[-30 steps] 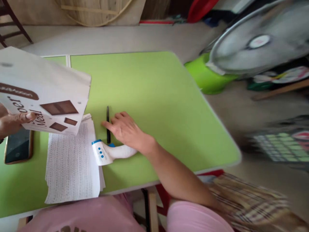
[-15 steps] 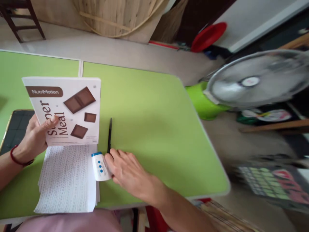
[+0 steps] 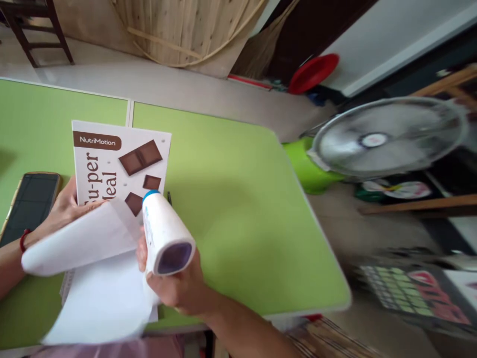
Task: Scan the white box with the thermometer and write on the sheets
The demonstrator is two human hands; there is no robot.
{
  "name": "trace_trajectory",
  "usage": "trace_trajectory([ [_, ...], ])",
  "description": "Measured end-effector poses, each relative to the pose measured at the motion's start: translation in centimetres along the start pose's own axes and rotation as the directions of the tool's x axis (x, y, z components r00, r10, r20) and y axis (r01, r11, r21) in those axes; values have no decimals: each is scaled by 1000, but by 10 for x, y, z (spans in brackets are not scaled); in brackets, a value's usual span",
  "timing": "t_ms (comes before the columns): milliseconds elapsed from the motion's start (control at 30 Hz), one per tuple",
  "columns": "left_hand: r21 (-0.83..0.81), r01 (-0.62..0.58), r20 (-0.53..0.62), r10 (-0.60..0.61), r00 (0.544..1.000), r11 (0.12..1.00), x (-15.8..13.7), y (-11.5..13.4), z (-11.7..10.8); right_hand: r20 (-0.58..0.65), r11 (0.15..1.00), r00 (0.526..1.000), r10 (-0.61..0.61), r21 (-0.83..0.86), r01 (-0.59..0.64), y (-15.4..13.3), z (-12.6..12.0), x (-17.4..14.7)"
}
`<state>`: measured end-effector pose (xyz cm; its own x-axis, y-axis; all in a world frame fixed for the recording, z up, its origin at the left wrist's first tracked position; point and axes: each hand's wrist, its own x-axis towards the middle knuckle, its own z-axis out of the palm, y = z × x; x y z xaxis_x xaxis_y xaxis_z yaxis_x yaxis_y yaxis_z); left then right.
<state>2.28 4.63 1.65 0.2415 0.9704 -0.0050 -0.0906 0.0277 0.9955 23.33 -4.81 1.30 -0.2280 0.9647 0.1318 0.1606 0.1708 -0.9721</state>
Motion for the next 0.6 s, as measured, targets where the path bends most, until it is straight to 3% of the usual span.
trace_trajectory([
  [167,1,2,16,-2,1000,1000,-5,5,7,-145,972,984,-104,-226,69,-2,-16,16],
  [333,49,-32,33,31,999,998,-5,5,6,-104,945,970,-218,-270,183,-7,-10,38],
  [500,95,-74,41,70,997,993,-4,0,2,-377,926,887,-265,-356,125,-21,-2,67],
  [533,90,-77,37,74,997,993,-4,-1,1,-380,933,886,-265,-334,136,-23,-1,70],
  [600,57,-75,36,73,997,996,-4,-2,2,-288,958,929,-230,-236,164,-22,2,69],
])
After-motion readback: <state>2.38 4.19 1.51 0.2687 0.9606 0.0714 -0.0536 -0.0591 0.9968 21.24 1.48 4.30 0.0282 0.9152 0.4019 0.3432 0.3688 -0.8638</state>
